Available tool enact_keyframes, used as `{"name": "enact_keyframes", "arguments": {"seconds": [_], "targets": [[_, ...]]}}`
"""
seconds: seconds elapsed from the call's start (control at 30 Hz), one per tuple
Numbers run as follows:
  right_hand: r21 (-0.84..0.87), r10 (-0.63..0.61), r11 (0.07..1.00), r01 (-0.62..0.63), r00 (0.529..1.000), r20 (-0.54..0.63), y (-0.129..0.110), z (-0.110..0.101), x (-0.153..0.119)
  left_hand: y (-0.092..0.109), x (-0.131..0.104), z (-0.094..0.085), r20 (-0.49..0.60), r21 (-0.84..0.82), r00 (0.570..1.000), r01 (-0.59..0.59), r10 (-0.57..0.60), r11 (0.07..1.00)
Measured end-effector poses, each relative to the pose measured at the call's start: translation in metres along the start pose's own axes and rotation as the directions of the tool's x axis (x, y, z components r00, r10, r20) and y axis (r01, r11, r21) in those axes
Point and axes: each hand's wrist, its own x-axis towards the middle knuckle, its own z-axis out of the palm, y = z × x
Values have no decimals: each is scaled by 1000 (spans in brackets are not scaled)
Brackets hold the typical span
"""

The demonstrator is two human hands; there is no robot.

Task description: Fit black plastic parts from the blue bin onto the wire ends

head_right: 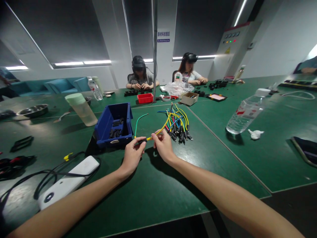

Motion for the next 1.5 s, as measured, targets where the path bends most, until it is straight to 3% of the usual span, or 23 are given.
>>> {"name": "enact_keyframes", "arguments": {"seconds": [0.97, 1.4, 1.5], "targets": [[-103, -58, 993, 57, 998, -8, -2, -1, -4, -3, 2, 0, -28, 44, 1000, 9, -8, 999], [-333, -259, 909, 251, 966, 21, -14, -3, -10, -5, 0, 0, 0, 0, 1000, -13, 13, 1000], [-336, -258, 908, 250, 966, 20, -15, -4, -10, -5, 0, 0, 10, -17, 1000, -23, 23, 1000]]}}
